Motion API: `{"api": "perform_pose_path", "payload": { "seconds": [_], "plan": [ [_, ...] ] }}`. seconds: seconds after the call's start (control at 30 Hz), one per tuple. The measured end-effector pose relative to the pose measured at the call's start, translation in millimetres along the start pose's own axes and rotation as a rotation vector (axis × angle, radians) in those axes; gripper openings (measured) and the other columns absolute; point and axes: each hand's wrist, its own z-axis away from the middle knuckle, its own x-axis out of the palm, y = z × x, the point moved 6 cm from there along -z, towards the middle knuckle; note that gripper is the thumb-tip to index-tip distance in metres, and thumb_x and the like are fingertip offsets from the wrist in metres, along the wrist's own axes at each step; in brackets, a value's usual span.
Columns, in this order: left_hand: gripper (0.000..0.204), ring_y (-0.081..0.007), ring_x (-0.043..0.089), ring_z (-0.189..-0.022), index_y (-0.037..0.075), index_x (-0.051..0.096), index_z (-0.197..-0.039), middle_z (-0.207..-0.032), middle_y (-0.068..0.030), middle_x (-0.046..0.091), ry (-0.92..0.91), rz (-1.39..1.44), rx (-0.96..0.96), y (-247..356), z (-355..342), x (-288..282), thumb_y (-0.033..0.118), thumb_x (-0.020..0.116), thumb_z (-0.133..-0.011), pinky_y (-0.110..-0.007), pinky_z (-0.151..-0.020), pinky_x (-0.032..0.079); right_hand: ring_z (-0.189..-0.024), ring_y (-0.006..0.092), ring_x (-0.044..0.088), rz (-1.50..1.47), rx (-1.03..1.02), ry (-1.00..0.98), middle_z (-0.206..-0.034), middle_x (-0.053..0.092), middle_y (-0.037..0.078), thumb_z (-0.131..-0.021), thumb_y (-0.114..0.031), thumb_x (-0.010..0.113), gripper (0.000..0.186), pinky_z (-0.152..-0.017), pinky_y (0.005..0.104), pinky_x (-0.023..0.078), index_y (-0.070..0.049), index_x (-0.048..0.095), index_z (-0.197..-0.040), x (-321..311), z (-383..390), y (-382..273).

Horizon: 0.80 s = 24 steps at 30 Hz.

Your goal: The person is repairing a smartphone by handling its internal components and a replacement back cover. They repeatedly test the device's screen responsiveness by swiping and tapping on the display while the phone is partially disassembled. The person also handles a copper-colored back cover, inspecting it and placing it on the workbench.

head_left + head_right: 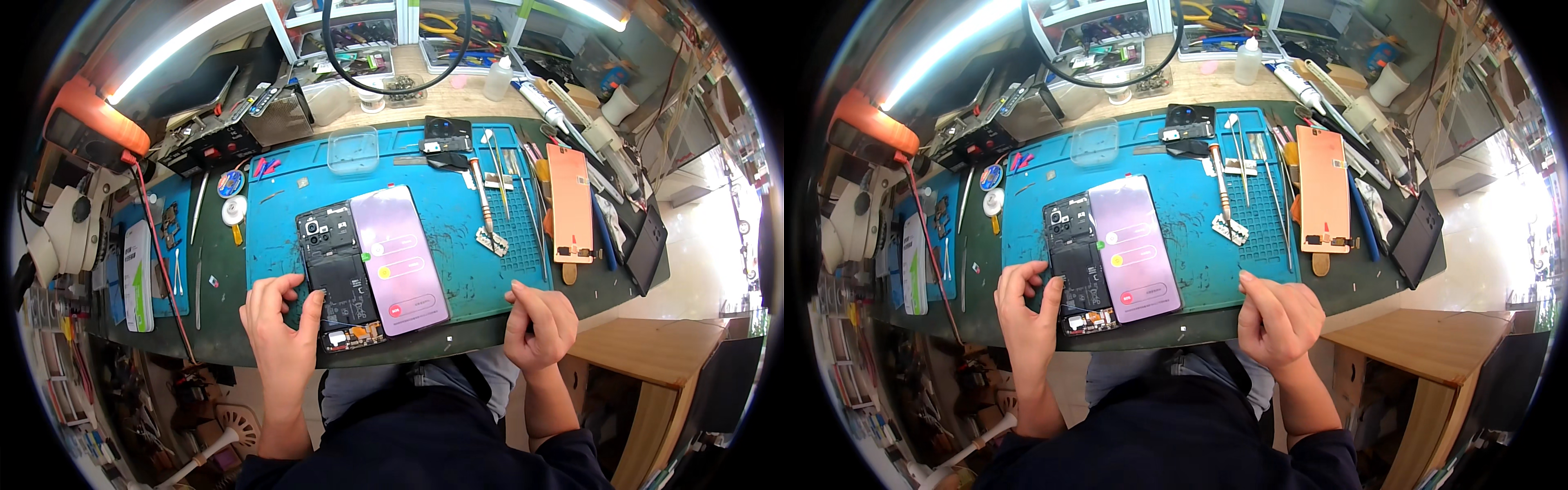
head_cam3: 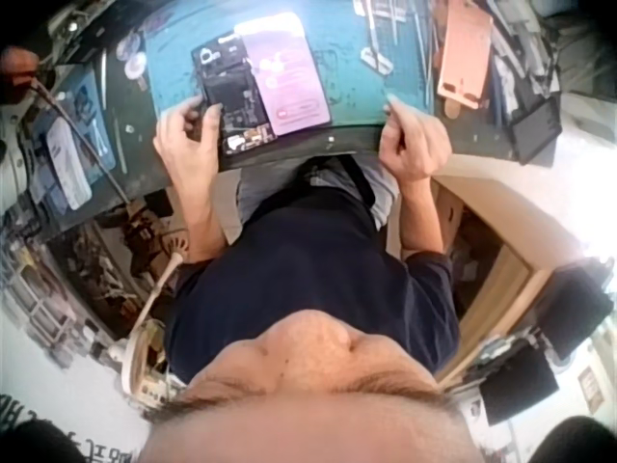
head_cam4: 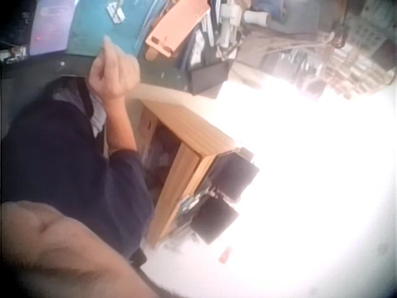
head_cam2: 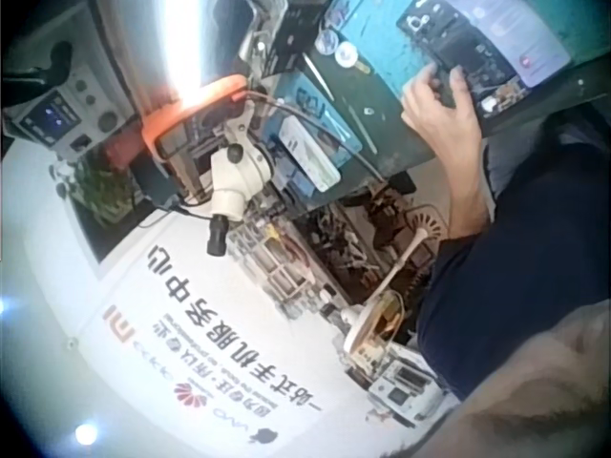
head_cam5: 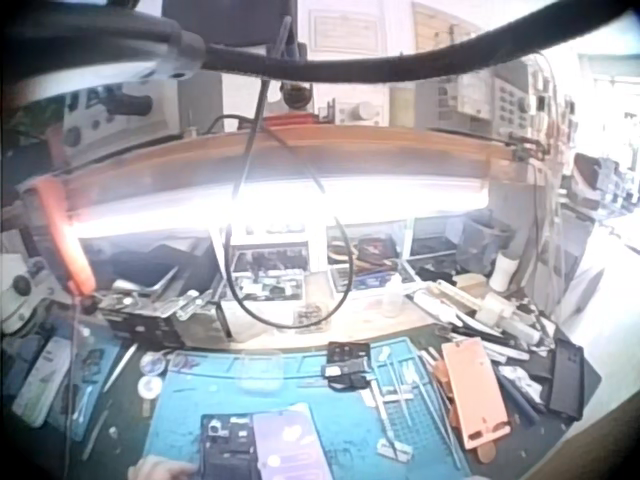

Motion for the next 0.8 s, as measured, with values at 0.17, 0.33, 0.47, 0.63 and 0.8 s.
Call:
{"api": "perform_pose_path", "payload": {
  "seconds": [0.17, 0.33, 0.47, 0.63, 0.8],
  "plan": [
    [0.025, -0.0193, 0.049, -0.088, 0.005, 0.072, -0.113, -0.098, -0.0032, 0.059, 0.004, 0.005, -0.004, -1.1, 0.3, 1.2, 0.011, 0.081, -0.091, -0.035, -0.088, 0.044, -0.066, 0.0209, 0.069, 0.003, 0.003, -0.002, -0.081, 0.076, 0.008, -0.085, 0.014, 0.065, 0.029, -0.062, 0.0311, 0.052, 0.004, 0.076, -0.110, -0.2, -0.6, 0.2],
    [0.025, -0.0195, 0.049, -0.089, 0.005, 0.071, -0.113, -0.098, -0.0034, 0.059, -0.003, 0.003, -0.005, -1.5, 0.1, 1.2, 0.011, 0.080, -0.091, -0.035, -0.088, 0.044, -0.065, 0.0207, 0.069, 0.005, -0.008, 0.002, -0.081, 0.076, 0.008, -0.085, 0.015, 0.065, 0.031, -0.061, 0.0309, 0.052, 0.003, 0.076, -0.111, 0.5, -0.6, 0.1],
    [0.025, -0.0198, 0.049, -0.089, 0.005, 0.071, -0.113, -0.098, -0.0036, 0.059, -0.003, 0.010, -0.007, -0.8, -0.4, 0.9, 0.010, 0.080, -0.090, -0.035, -0.087, 0.044, -0.064, 0.0198, 0.068, 0.005, -0.008, 0.014, -0.081, 0.076, 0.008, -0.083, 0.014, 0.067, 0.031, -0.060, 0.0304, 0.050, 0.002, 0.076, -0.111, 1.0, -0.2, 0.7],
    [0.027, -0.0207, 0.054, -0.090, 0.005, 0.071, -0.111, -0.097, -0.0037, 0.059, -0.003, 0.018, -0.033, -1.6, -0.6, 0.6, 0.016, 0.083, -0.089, -0.036, -0.090, 0.040, -0.063, 0.0194, 0.068, -0.029, -0.008, -0.011, -0.084, 0.077, 0.007, -0.081, 0.009, 0.072, 0.035, -0.058, 0.0302, 0.048, 0.000, 0.077, -0.114, 5.1, -5.4, 3.0],
    [0.028, -0.0210, 0.054, -0.089, 0.005, 0.071, -0.111, -0.097, -0.0039, 0.060, -0.002, 0.026, -0.012, -1.9, -0.4, 2.5, 0.016, 0.083, -0.088, -0.037, -0.089, 0.040, -0.074, 0.0228, 0.072, -0.145, 0.054, -0.147, -0.094, 0.078, 0.008, -0.084, 0.003, 0.077, 0.037, -0.067, 0.0331, 0.053, -0.002, 0.076, -0.121, 8.6, -21.7, -1.7]
  ]
}}
